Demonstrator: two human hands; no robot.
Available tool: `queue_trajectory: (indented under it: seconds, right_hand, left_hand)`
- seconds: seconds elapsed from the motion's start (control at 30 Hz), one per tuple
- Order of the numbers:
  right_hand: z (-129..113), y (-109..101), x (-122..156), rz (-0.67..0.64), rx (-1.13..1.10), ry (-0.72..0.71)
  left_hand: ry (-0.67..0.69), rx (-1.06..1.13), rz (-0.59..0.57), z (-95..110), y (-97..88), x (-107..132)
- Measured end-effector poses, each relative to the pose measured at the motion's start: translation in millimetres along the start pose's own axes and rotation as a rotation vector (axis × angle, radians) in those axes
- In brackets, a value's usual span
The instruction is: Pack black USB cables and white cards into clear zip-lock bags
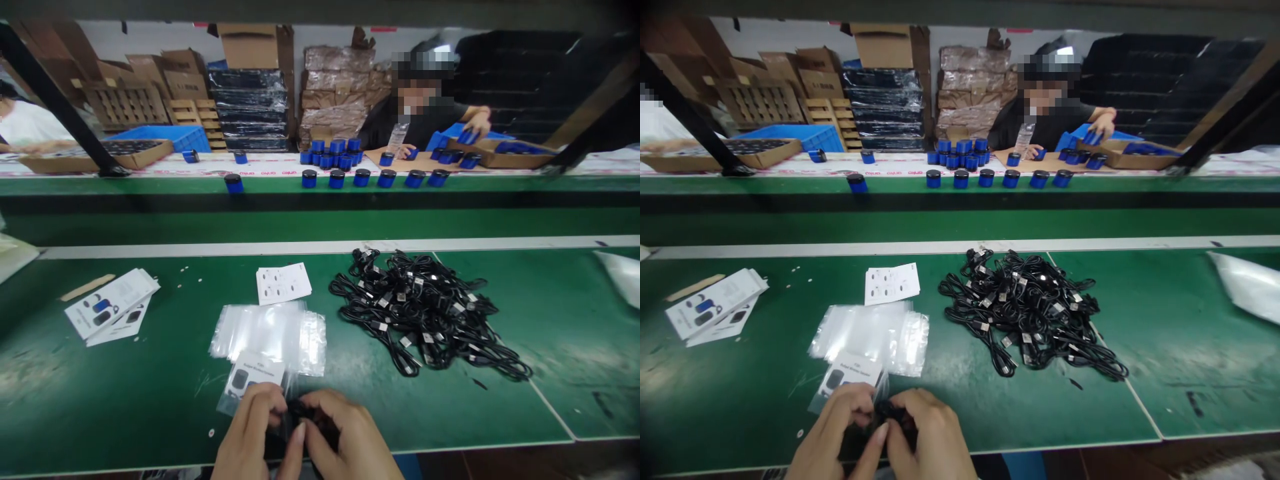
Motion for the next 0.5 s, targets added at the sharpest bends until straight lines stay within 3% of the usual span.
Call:
queue_trajectory:
  seconds: [0.1, 0.37, 0.5]
  right_hand:
    - [-2.5, -0.9, -0.4, -0.002, -0.030, -0.013]
    - [-4.0, 0.8, -2.4, -0.044, -0.026, 0.043]
    - [-6.0, 1.3, -4.7, -0.054, -0.037, 0.045]
  left_hand:
    - [-0.049, -0.015, 0.007, -2.8, -4.4, -5.9]
    - [0.137, -0.122, -0.183, 2.7, -1.7, -12.3]
    - [0.067, -0.030, -0.154, 1.0, -4.5, -5.4]
Point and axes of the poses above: each hand's wrist, its own x-axis away from the middle knuckle, its own y-axis out of the palm, z = x × y, the point moved 8 cm from there along -x, towards the middle knuckle, and after that the axes turned 2 degrees about -y, right-handed, at the moved point
